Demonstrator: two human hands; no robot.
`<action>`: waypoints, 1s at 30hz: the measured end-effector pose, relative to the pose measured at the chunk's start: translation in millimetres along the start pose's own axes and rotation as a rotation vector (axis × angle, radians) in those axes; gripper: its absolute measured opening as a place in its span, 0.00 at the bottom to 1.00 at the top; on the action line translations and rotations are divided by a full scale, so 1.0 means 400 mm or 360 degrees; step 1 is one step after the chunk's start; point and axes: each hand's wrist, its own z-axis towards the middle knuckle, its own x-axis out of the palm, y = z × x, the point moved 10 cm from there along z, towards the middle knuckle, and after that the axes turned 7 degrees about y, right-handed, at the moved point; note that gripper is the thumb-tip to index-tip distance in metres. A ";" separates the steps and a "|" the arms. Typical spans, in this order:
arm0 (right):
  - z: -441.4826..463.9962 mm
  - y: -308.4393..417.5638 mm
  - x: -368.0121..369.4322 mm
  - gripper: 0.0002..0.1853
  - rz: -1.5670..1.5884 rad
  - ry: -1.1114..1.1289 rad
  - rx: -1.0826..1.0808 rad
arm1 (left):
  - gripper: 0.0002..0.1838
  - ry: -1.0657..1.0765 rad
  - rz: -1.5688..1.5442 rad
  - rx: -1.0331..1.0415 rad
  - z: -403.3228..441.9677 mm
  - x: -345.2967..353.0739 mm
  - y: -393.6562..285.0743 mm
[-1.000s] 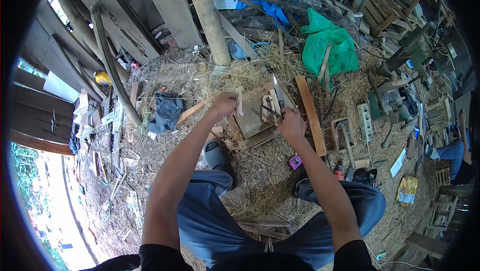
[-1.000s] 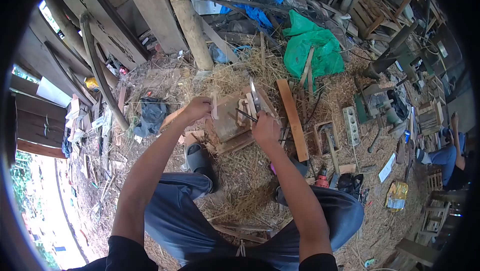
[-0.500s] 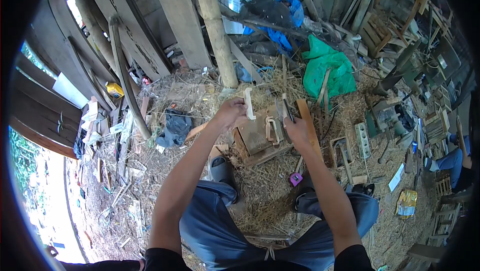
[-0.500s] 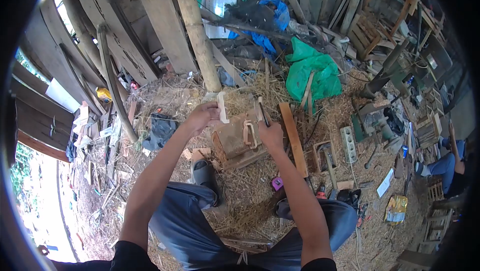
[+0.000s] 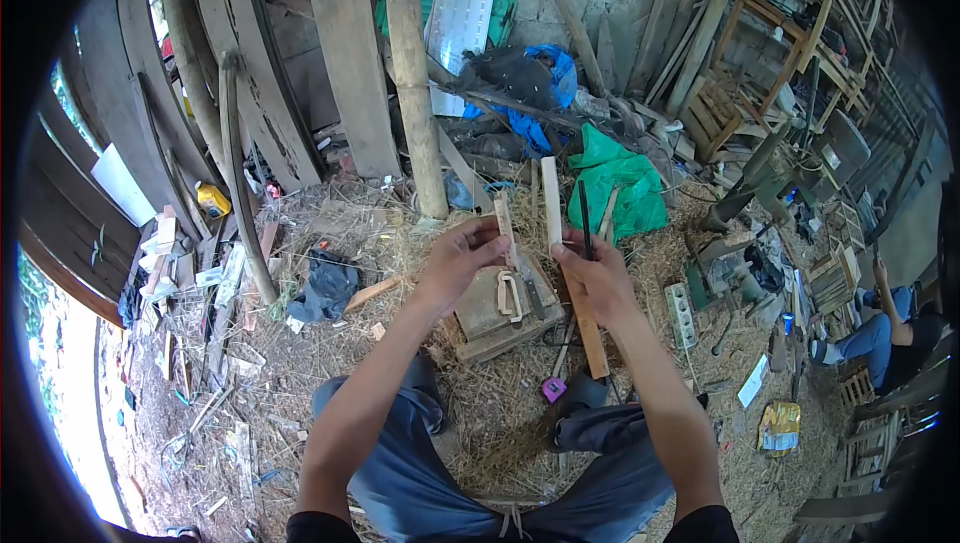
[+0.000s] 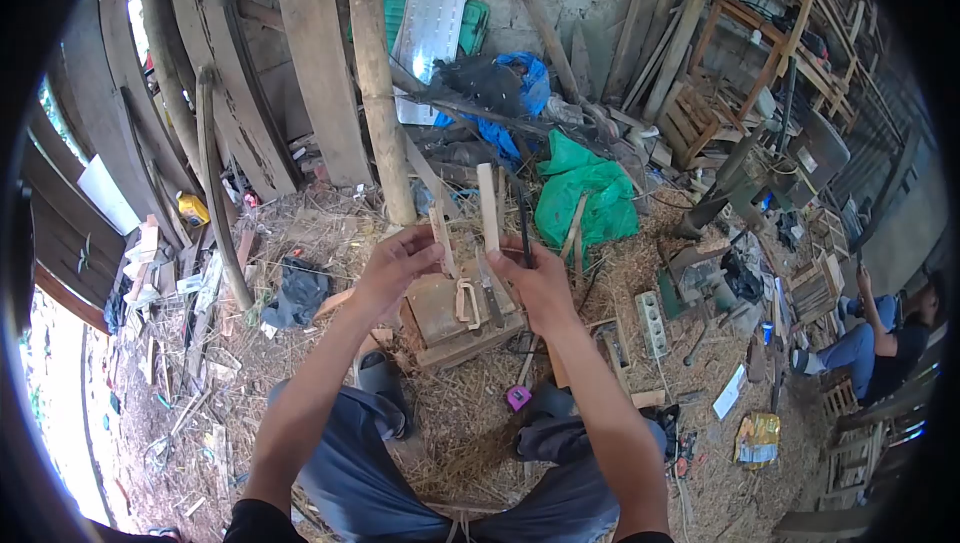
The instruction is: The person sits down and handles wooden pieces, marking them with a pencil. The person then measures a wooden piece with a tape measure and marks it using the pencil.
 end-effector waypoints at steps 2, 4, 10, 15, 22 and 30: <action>-0.015 0.004 0.013 0.19 0.0011 -0.0045 -0.0039 | 0.22 0.0006 -0.0049 -0.0019 -0.005 0.010 0.008; -0.028 -0.005 0.024 0.18 -0.0116 -0.0022 0.0002 | 0.22 0.0001 -0.0083 -0.0014 -0.004 0.010 0.014; -0.021 -0.036 0.034 0.19 -0.0146 0.0047 -0.0013 | 0.21 0.0003 -0.0157 -0.0014 -0.007 0.017 0.027; -0.014 -0.037 0.036 0.18 -0.0204 0.0069 -0.0139 | 0.21 0.0000 -0.0155 0.0036 -0.004 0.016 0.034; -0.014 -0.036 0.035 0.16 -0.0303 0.0054 -0.0195 | 0.21 -0.0089 -0.0063 0.0009 -0.001 0.012 0.033; -0.018 -0.020 -0.006 0.12 -0.0062 -0.0055 0.0014 | 0.20 -0.0141 -0.0108 -0.0004 -0.006 -0.027 0.006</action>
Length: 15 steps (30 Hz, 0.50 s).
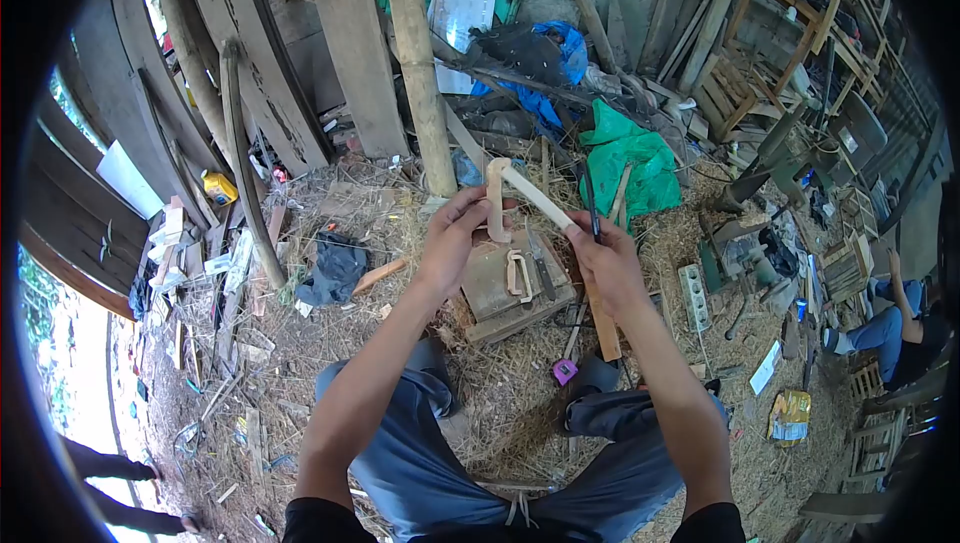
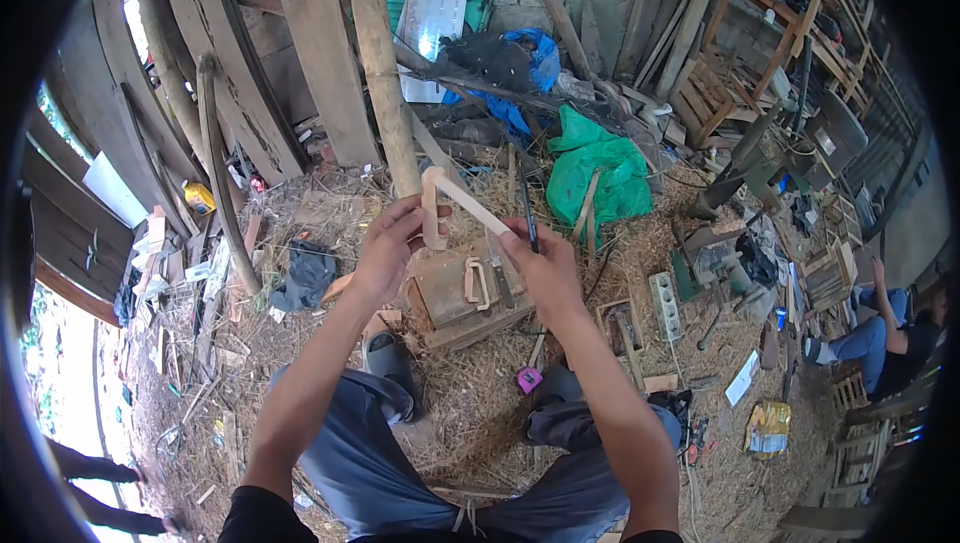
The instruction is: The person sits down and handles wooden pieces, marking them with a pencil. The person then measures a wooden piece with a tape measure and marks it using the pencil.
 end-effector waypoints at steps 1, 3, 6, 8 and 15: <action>0.002 0.014 0.000 0.12 0.0085 0.0031 -0.0099 | 0.20 -0.0020 -0.0091 0.0009 0.000 -0.003 -0.004; 0.003 0.014 -0.016 0.12 0.0013 0.0003 -0.0083 | 0.20 -0.0041 -0.0183 0.0018 0.002 -0.013 -0.007; 0.005 0.020 -0.019 0.12 -0.0104 -0.0049 -0.0075 | 0.20 -0.0046 -0.0100 0.0003 0.004 -0.032 -0.004; 0.008 0.011 -0.026 0.12 -0.0149 -0.0081 -0.0077 | 0.19 -0.0040 -0.0031 0.0024 0.010 -0.038 -0.006; 0.056 -0.346 -0.043 0.12 -0.0019 -0.0213 0.0541 | 0.20 -0.0324 0.0341 -0.0209 0.044 -0.221 0.239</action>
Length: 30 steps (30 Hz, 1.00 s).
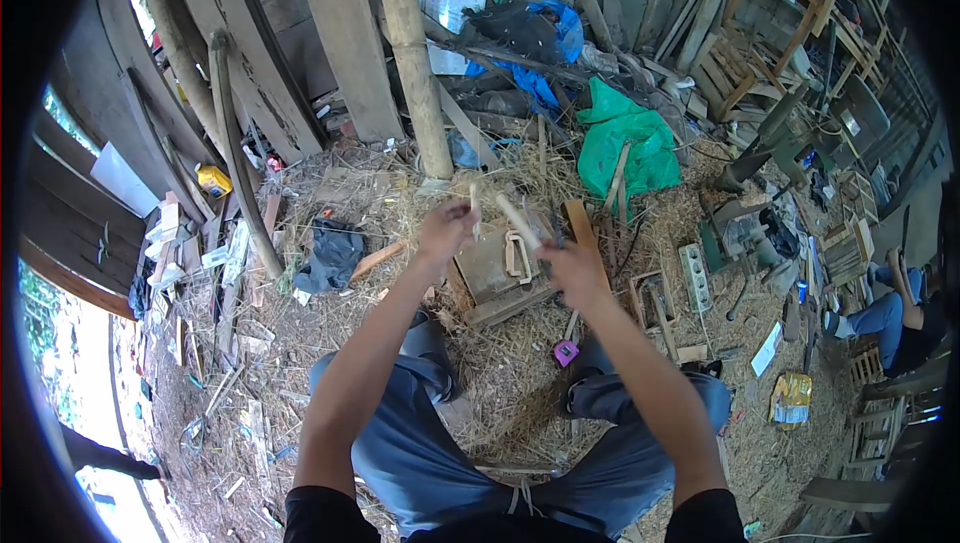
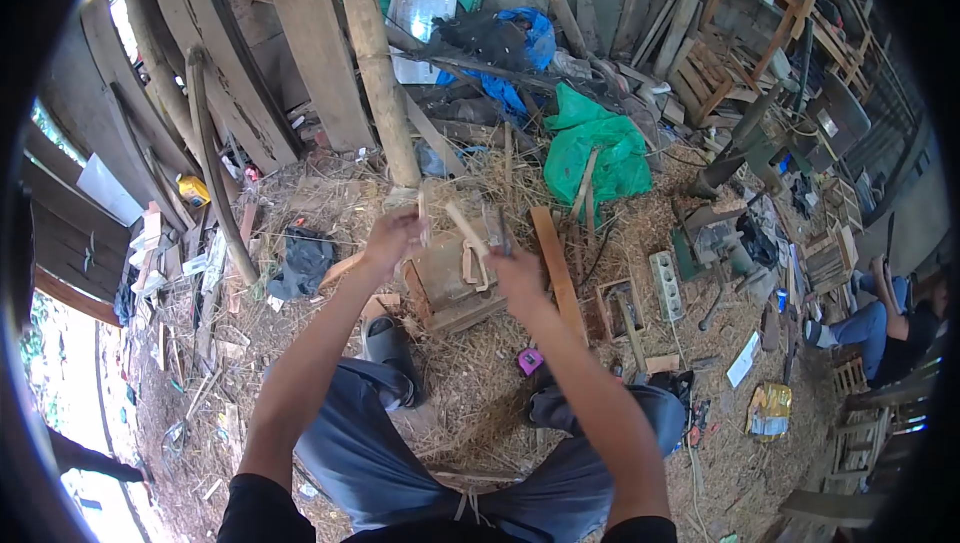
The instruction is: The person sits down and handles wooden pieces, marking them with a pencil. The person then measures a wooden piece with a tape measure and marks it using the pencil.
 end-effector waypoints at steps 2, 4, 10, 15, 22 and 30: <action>0.051 -0.139 0.021 0.10 0.0019 -0.0095 0.0101 | 0.19 -0.0060 0.0331 -0.0438 0.004 -0.047 0.157; 0.083 -0.241 0.048 0.09 -0.0120 -0.0180 0.0061 | 0.18 -0.0019 0.0529 -0.0472 -0.013 -0.059 0.215; 0.074 -0.260 0.066 0.10 -0.0478 -0.0344 -0.0220 | 0.17 -0.0101 0.1020 -0.0502 -0.021 -0.100 0.300; 0.100 -0.159 -0.001 0.14 -0.0705 -0.0547 -0.0535 | 0.19 -0.0089 0.1220 -0.0372 -0.004 -0.083 0.300; 0.073 -0.060 -0.119 0.12 -0.0986 -0.0345 -0.0307 | 0.21 -0.0190 0.1203 -0.0246 0.024 -0.041 0.352; 0.045 -0.151 -0.084 0.12 -0.1263 -0.0349 -0.0379 | 0.20 0.0020 0.1390 -0.0301 0.021 -0.015 0.370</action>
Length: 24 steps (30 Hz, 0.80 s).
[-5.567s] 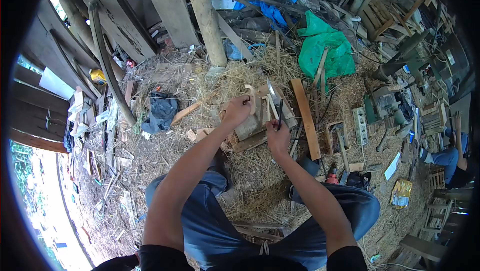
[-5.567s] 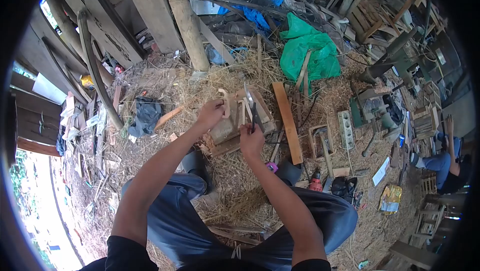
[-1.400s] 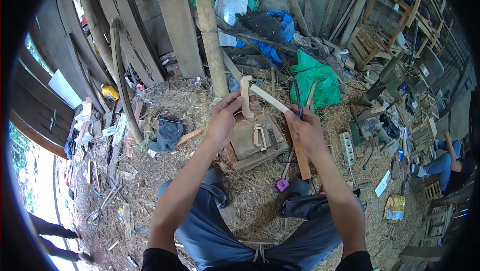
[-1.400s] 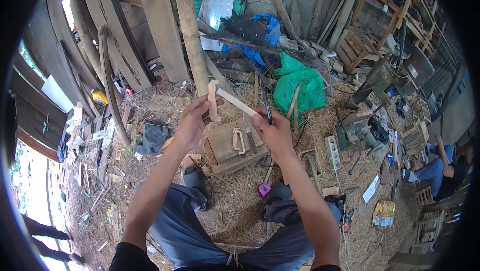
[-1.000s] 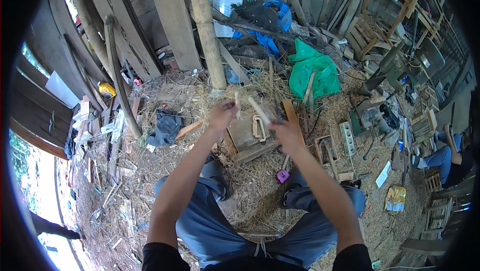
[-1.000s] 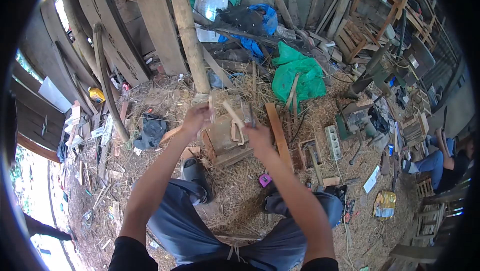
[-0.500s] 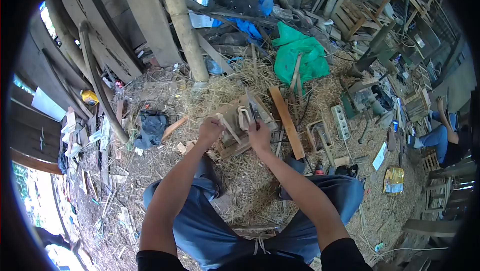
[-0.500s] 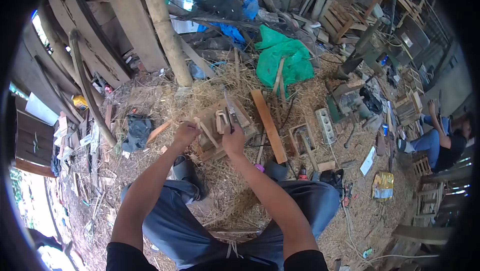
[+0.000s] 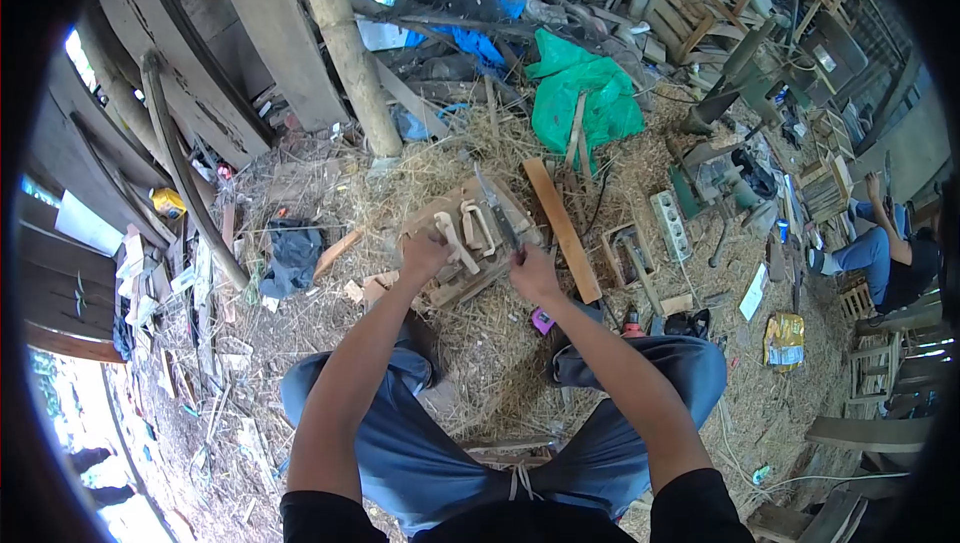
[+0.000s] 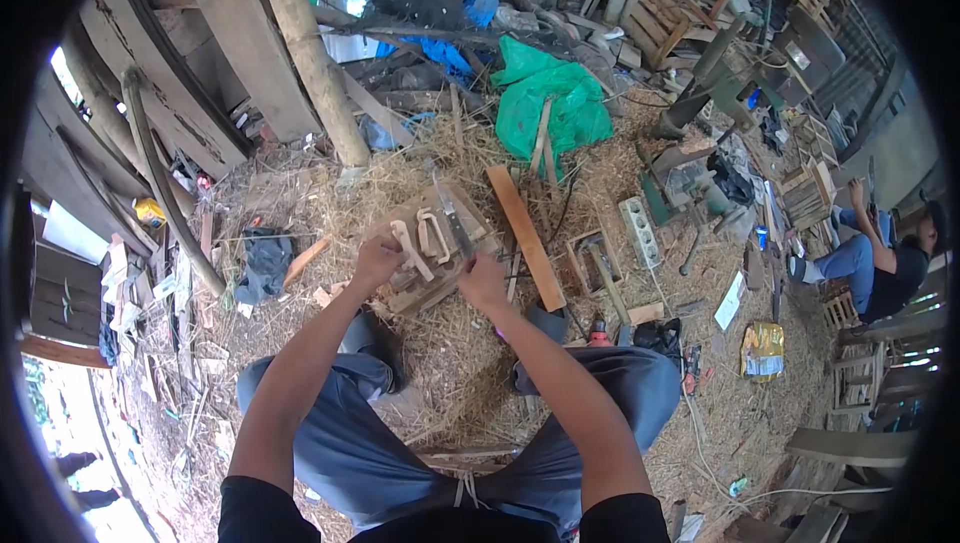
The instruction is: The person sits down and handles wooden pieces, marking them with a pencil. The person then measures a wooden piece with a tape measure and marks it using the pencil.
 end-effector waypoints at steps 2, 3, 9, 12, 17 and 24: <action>0.027 0.005 -0.025 0.12 -0.0124 -0.0122 -0.0106 | 0.20 0.0058 -0.0081 -0.0059 0.002 0.004 0.017; 0.067 -0.031 -0.021 0.10 -0.0059 -0.0083 -0.0079 | 0.20 0.0047 -0.0092 -0.0086 0.001 0.000 0.016; 0.116 0.023 0.007 0.08 0.0034 0.0171 -0.0314 | 0.22 0.0138 0.0255 0.0022 -0.047 0.017 -0.080; 0.096 0.064 0.057 0.09 -0.0163 0.0222 -0.0484 | 0.22 0.0115 0.0392 0.0007 -0.048 0.033 -0.061; 0.098 0.049 0.052 0.09 -0.0065 0.0146 -0.0418 | 0.20 -0.0038 0.0292 -0.0063 -0.033 -0.023 -0.013; 0.090 0.085 0.099 0.11 -0.0041 0.0186 -0.0447 | 0.22 -0.0168 0.0262 -0.0367 -0.088 -0.069 0.025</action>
